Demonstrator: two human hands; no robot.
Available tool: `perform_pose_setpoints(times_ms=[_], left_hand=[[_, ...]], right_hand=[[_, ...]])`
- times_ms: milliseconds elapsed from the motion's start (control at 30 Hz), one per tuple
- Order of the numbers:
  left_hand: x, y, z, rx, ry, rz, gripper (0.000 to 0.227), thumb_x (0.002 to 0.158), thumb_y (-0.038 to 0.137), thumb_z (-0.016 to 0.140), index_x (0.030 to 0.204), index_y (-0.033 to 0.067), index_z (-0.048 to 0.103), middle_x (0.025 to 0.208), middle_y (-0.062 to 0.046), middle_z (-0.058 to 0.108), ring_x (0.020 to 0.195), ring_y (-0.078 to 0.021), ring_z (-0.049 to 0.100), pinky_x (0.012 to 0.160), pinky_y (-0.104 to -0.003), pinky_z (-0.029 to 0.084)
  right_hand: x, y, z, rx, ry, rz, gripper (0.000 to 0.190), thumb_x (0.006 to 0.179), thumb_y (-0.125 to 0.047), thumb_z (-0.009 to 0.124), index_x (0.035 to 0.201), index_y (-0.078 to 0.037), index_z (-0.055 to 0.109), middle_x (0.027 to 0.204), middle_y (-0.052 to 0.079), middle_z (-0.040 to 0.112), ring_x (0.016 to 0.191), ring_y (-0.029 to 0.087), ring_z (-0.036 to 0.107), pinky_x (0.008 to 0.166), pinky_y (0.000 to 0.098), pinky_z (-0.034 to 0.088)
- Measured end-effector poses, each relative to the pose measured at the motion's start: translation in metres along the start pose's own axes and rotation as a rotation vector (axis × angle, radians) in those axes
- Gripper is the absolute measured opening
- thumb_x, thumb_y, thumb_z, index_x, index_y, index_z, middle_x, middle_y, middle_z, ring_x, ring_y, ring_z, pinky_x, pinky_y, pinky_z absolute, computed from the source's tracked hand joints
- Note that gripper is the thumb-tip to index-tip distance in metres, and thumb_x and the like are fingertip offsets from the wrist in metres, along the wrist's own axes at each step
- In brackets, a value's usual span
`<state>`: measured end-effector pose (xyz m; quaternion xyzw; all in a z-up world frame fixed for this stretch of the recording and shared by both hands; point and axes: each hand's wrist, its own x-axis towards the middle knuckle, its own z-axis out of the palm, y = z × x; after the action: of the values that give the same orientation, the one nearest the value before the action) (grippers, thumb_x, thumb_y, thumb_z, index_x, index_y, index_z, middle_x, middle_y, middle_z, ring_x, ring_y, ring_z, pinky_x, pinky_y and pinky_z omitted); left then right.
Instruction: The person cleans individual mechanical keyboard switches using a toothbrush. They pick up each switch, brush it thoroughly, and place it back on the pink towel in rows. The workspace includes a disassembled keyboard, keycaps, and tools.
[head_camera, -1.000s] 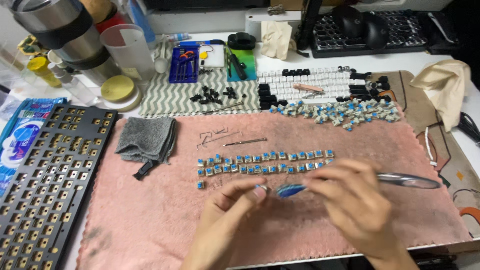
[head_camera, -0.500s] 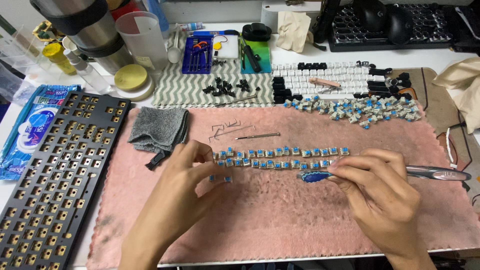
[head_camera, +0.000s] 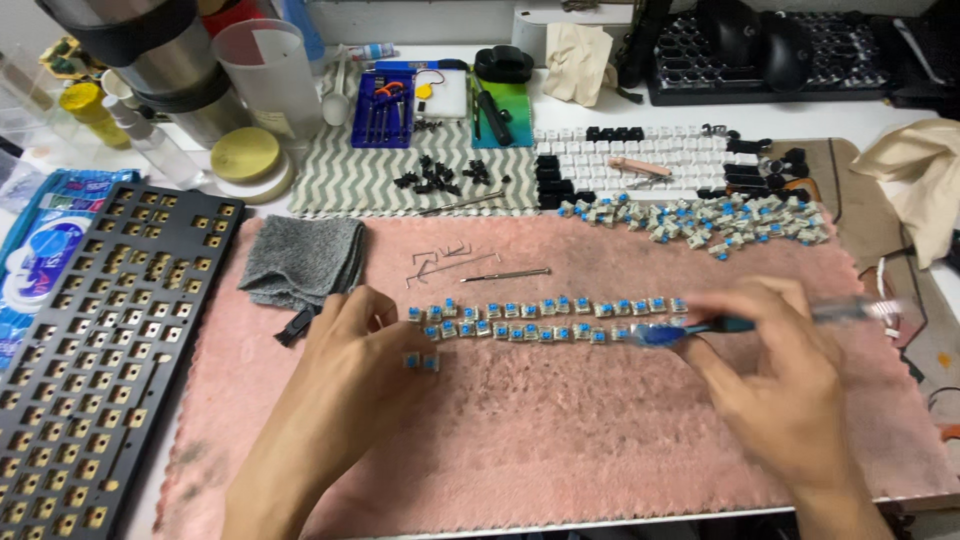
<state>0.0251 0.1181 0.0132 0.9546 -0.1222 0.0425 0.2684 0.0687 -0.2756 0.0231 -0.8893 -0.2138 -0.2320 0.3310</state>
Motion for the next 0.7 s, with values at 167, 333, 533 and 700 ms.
perform_pose_setpoints(times_ms=[167, 333, 533, 700], left_hand=[[-0.002, -0.007, -0.001, -0.013, 0.049, 0.022, 0.040, 0.079, 0.015, 0.094, 0.115, 0.0316, 0.087, 0.115, -0.002, 0.063, 0.104, -0.0298, 0.062, 0.090, -0.044, 0.051], [-0.004, -0.010, -0.001, 0.005, 0.143, 0.107, 0.038, 0.082, 0.020, 0.097, 0.116, 0.0333, 0.086, 0.110, -0.001, 0.064, 0.101, -0.0273, 0.065, 0.092, -0.043, 0.052], [-0.005, -0.001, -0.003, 0.013, 0.208, 0.140, 0.032, 0.089, 0.025, 0.095, 0.118, 0.0253, 0.083, 0.113, -0.005, 0.066, 0.102, -0.0301, 0.065, 0.092, -0.044, 0.054], [0.005, 0.037, -0.009, -0.363, 0.260, 0.171, 0.008, 0.104, 0.019, 0.080, 0.109, 0.0193, 0.086, 0.102, 0.001, 0.079, 0.094, -0.0166, 0.079, 0.086, -0.032, 0.060]], right_hand=[[0.047, 0.038, 0.007, -0.066, -0.148, 0.135, 0.065, 0.077, 0.004, 0.073, 0.139, -0.015, 0.082, 0.100, 0.000, 0.071, 0.104, 0.020, 0.065, 0.102, 0.0333, 0.048], [0.097, 0.082, 0.040, -0.228, -0.254, 0.114, 0.073, 0.078, 0.004, 0.064, 0.144, -0.021, 0.084, 0.078, -0.003, 0.067, 0.095, 0.025, 0.058, 0.086, 0.0397, 0.048], [0.114, 0.086, 0.063, -0.360, -0.415, 0.309, 0.070, 0.082, 0.004, 0.069, 0.147, -0.020, 0.084, 0.116, 0.021, 0.076, 0.111, 0.034, 0.073, 0.112, 0.0527, 0.058], [0.096, 0.066, 0.053, -0.268, -0.247, 0.034, 0.039, 0.102, -0.039, 0.088, 0.132, -0.014, 0.089, 0.081, 0.005, 0.069, 0.089, 0.023, 0.060, 0.079, 0.0405, 0.051]])
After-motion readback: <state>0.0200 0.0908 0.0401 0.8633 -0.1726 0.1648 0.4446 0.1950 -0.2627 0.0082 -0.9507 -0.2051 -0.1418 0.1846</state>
